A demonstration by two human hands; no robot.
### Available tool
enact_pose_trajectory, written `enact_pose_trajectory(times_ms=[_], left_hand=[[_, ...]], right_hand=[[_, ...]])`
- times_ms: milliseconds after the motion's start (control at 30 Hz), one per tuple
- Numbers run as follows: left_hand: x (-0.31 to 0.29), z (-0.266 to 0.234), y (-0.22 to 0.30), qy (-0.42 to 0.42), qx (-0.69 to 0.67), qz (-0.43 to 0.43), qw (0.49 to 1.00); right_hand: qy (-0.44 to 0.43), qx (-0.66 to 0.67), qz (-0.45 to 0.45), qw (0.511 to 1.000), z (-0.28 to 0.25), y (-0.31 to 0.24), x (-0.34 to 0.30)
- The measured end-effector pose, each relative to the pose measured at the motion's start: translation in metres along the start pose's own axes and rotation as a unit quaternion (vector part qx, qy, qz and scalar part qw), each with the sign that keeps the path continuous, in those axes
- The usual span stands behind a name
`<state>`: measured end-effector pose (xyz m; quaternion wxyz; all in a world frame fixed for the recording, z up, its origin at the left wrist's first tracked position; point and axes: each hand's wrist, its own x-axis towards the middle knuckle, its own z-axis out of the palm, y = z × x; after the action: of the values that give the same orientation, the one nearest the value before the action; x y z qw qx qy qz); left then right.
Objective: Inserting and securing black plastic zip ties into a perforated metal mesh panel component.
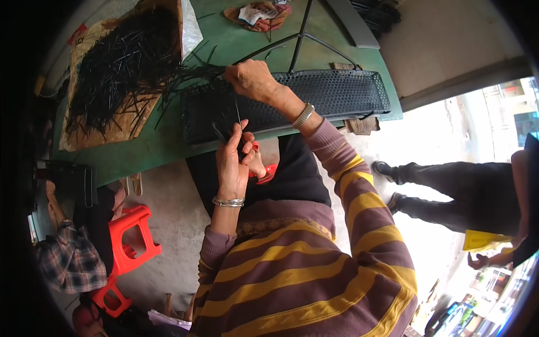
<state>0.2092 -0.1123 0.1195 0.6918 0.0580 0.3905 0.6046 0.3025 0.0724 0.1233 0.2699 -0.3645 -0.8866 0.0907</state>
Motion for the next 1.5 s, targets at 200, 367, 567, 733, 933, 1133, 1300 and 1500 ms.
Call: enact_pose_trajectory(times_ms=[200, 367, 567, 733, 933, 1133, 1300, 1500], left_hand=[[0.002, 0.001, -0.001, -0.013, -0.007, -0.006, 1.0], [0.0, 0.001, -0.002, 0.011, 0.021, -0.001, 1.0], [0.002, 0.004, -0.002, 0.021, 0.021, -0.005, 1.0], [0.001, 0.004, 0.0, 0.015, 0.02, -0.002, 1.0], [0.006, 0.001, -0.001, 0.017, 0.012, -0.002, 1.0], [0.008, 0.003, -0.004, 0.014, 0.01, -0.013, 1.0], [0.009, -0.001, -0.004, 0.008, -0.001, -0.006, 1.0], [0.006, -0.001, 0.0, 0.015, -0.007, -0.003, 1.0]], right_hand=[[0.019, -0.022, 0.02, 0.999, 0.008, -0.001, 0.003], [0.028, -0.029, 0.02, 0.999, 0.011, 0.0, -0.003], [0.021, -0.02, 0.029, 0.999, 0.013, -0.003, -0.006], [0.034, -0.002, 0.002, 0.999, 0.01, 0.004, -0.002], [0.0, 0.051, 0.04, 0.998, -0.018, -0.01, -0.007], [0.072, 0.109, 0.047, 0.99, -0.012, -0.015, -0.007], [0.087, 0.075, 0.012, 0.993, -0.01, -0.014, -0.001], [0.077, 0.068, 0.025, 0.994, -0.011, -0.012, -0.004]])
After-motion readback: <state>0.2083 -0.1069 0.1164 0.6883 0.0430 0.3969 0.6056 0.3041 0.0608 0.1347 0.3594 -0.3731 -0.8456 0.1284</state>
